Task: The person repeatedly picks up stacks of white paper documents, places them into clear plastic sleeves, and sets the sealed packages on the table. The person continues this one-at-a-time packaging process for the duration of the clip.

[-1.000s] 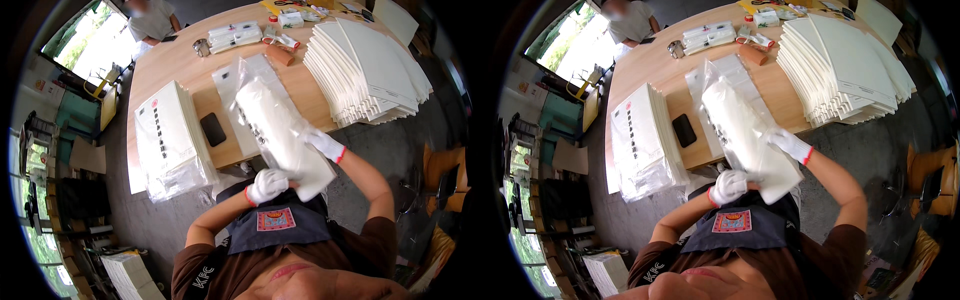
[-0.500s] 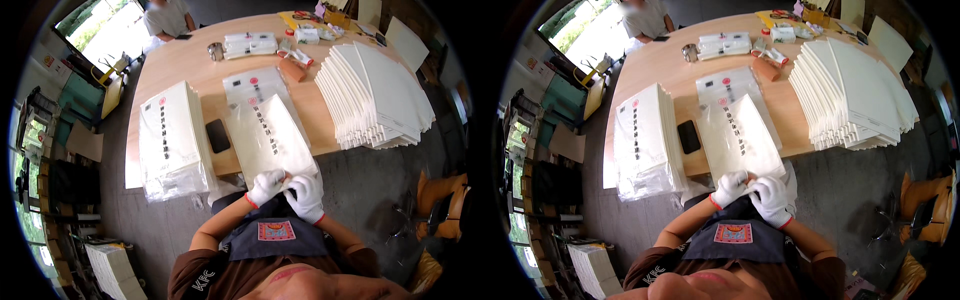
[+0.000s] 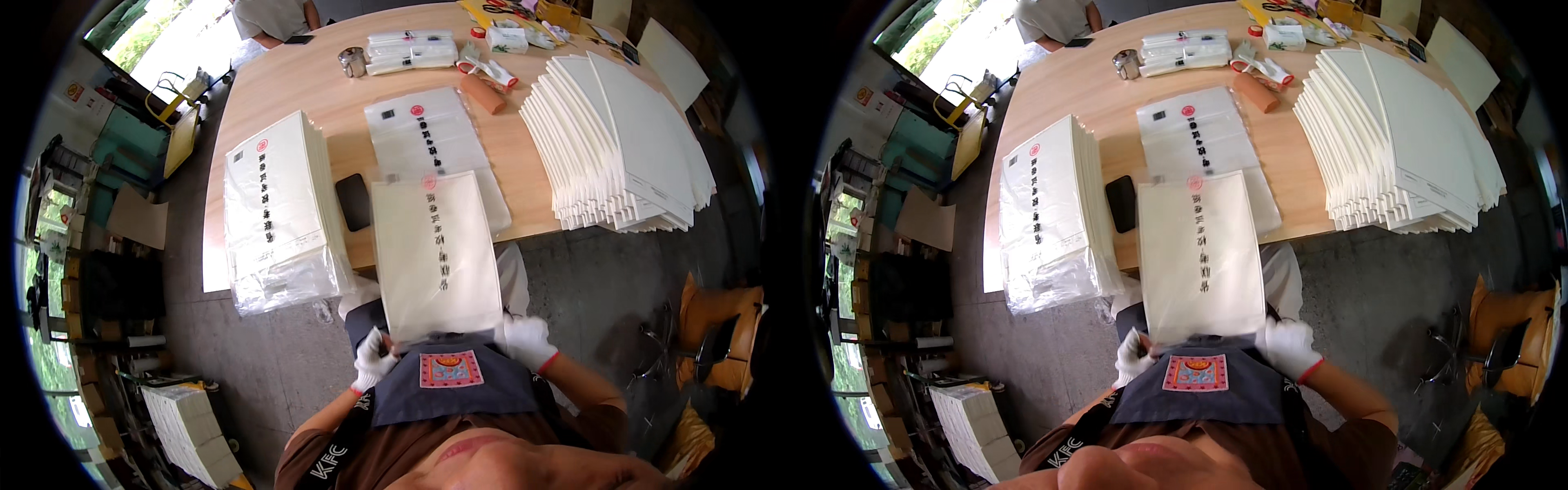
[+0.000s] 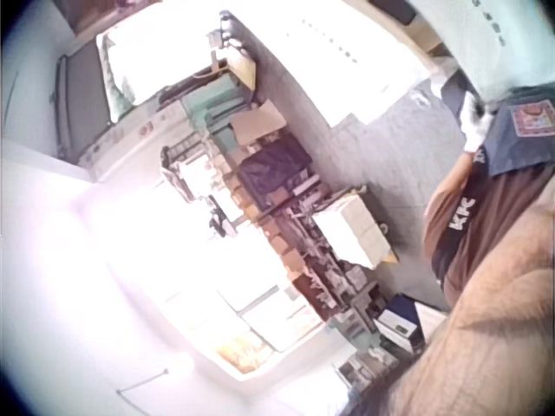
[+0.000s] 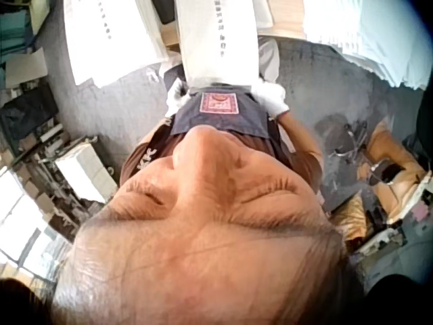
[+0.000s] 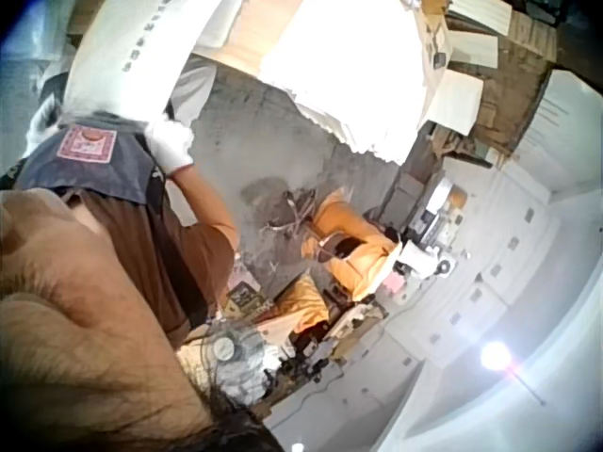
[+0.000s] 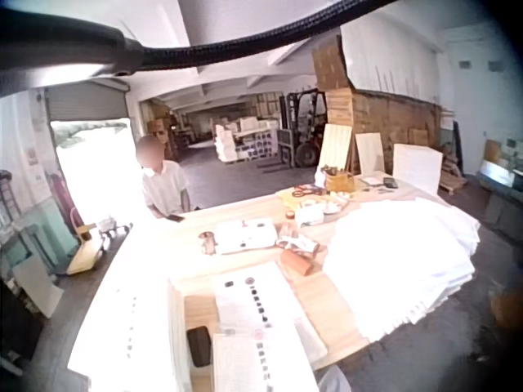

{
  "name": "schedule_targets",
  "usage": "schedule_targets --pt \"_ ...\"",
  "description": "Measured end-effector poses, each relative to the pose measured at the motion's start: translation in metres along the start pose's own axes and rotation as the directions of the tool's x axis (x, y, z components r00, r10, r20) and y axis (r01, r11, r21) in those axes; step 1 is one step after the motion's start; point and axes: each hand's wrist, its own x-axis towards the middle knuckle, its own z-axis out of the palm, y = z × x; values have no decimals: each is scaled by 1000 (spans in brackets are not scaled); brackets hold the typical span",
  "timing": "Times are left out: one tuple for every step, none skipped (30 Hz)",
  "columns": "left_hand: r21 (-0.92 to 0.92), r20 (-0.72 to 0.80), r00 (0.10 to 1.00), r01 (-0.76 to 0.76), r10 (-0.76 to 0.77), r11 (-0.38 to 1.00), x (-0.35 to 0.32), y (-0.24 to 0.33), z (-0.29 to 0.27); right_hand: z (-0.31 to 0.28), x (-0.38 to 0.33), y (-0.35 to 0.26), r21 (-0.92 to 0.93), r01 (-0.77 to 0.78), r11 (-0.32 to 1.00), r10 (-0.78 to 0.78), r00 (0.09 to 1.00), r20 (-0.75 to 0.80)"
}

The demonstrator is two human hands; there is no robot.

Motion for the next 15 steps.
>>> schedule_targets --pt "-14 136 991 12 -10 1000 -10 -1 -10 9 -18 -12 37 -93 995 96 993 -69" --pt "34 153 987 45 -50 998 -13 -4 -9 20 -26 -12 196 -91 976 79 995 68" --pt "83 166 982 77 -90 994 -13 11 -7 24 -30 -10 345 -105 933 39 981 192" --pt "130 145 989 -12 -7 991 -7 16 -4 16 -22 -12 245 -42 969 26 997 71" --pt "178 129 989 -99 76 979 2 23 1 8 -7 -12 135 8 991 -2 999 -48" --pt "216 119 966 -249 228 944 18 34 7 2 8 -5 -28 101 994 -101 995 24" --pt "152 -5 933 -354 359 923 37 38 18 -3 20 5 -53 148 988 -157 912 -379" --pt "171 -80 965 -233 249 957 52 40 18 -4 32 12 58 10 998 12 927 -376" --pt "181 -162 977 -111 141 977 61 40 16 -4 40 18 165 -124 978 177 918 -356" --pt "288 -83 981 -143 174 947 63 24 11 -2 37 21 151 -97 984 130 964 -231" --pt "462 38 974 -214 222 861 49 0 3 1 25 22 137 -66 988 80 992 -102" --pt "457 94 979 -205 182 865 37 -4 -2 7 9 19 0 131 991 -130 984 -123" --pt "457 153 978 -199 144 867 28 -6 -8 13 1 11 129 160 979 -164 986 21" --pt "406 166 986 -58 -12 912 24 -15 -14 16 1 12 216 135 967 -143 989 24" --pt "372 87 996 -45 13 927 27 -35 -15 21 4 19 304 116 946 -131 991 28"
